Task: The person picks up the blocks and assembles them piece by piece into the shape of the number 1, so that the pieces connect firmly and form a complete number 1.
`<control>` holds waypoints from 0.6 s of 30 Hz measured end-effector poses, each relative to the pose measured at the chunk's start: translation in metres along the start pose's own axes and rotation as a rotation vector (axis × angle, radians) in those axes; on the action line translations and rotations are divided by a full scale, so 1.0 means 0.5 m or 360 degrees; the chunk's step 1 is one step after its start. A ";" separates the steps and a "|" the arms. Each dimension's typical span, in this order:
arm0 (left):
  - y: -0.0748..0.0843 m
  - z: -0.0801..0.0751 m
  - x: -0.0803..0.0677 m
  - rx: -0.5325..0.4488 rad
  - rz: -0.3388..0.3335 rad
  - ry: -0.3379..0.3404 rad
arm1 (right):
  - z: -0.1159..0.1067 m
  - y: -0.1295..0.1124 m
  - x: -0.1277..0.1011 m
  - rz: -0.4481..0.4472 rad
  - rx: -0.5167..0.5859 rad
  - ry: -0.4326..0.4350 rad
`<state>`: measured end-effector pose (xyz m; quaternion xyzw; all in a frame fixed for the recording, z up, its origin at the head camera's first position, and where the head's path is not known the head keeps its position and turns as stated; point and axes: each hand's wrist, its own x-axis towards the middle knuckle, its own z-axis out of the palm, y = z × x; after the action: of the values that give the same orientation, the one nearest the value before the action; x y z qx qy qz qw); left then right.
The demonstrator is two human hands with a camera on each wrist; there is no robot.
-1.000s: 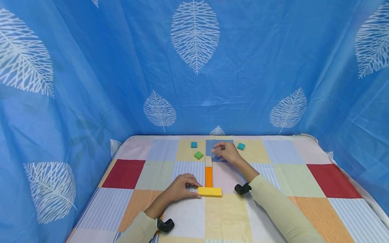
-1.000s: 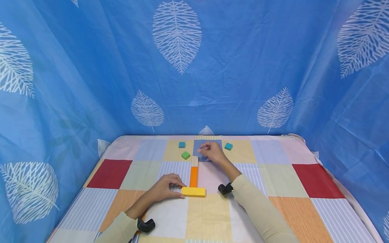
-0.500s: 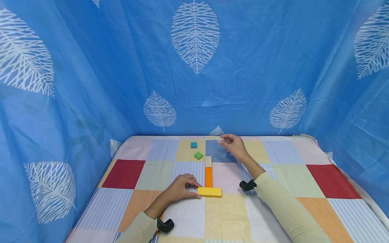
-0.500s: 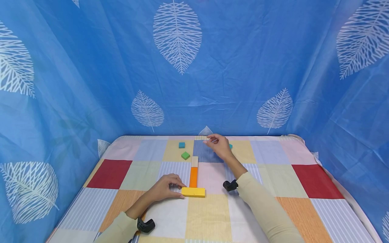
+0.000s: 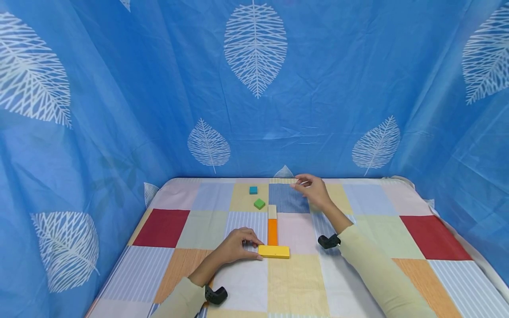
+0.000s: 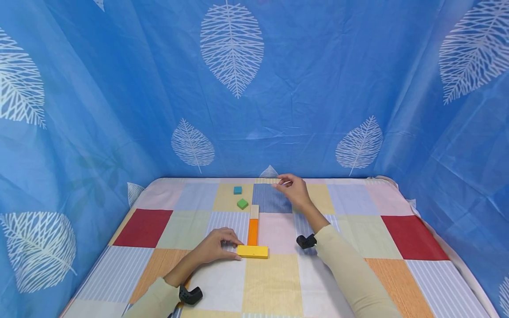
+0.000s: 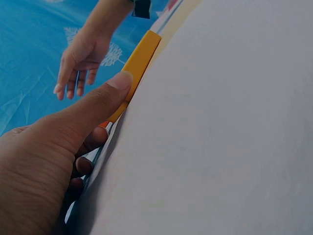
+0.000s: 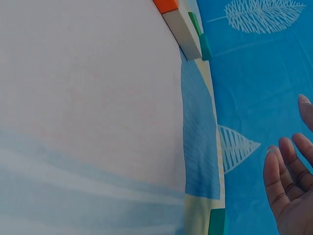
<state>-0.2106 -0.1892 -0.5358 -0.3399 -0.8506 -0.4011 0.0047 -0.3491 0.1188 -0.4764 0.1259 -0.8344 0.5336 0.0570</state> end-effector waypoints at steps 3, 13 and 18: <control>-0.001 0.000 0.000 0.0000 0.0008 0.0002 | -0.007 -0.001 0.000 0.0006 -0.0040 0.0016; 0.000 0.001 -0.001 -0.0021 0.0026 -0.0001 | -0.026 0.012 -0.001 -0.0036 -0.0123 0.0100; 0.002 0.001 0.000 -0.0005 0.0022 0.0004 | -0.034 0.023 -0.003 -0.0032 -0.0159 0.0108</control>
<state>-0.2097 -0.1885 -0.5353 -0.3451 -0.8476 -0.4029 0.0081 -0.3516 0.1389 -0.4794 0.1132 -0.8562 0.4947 0.0968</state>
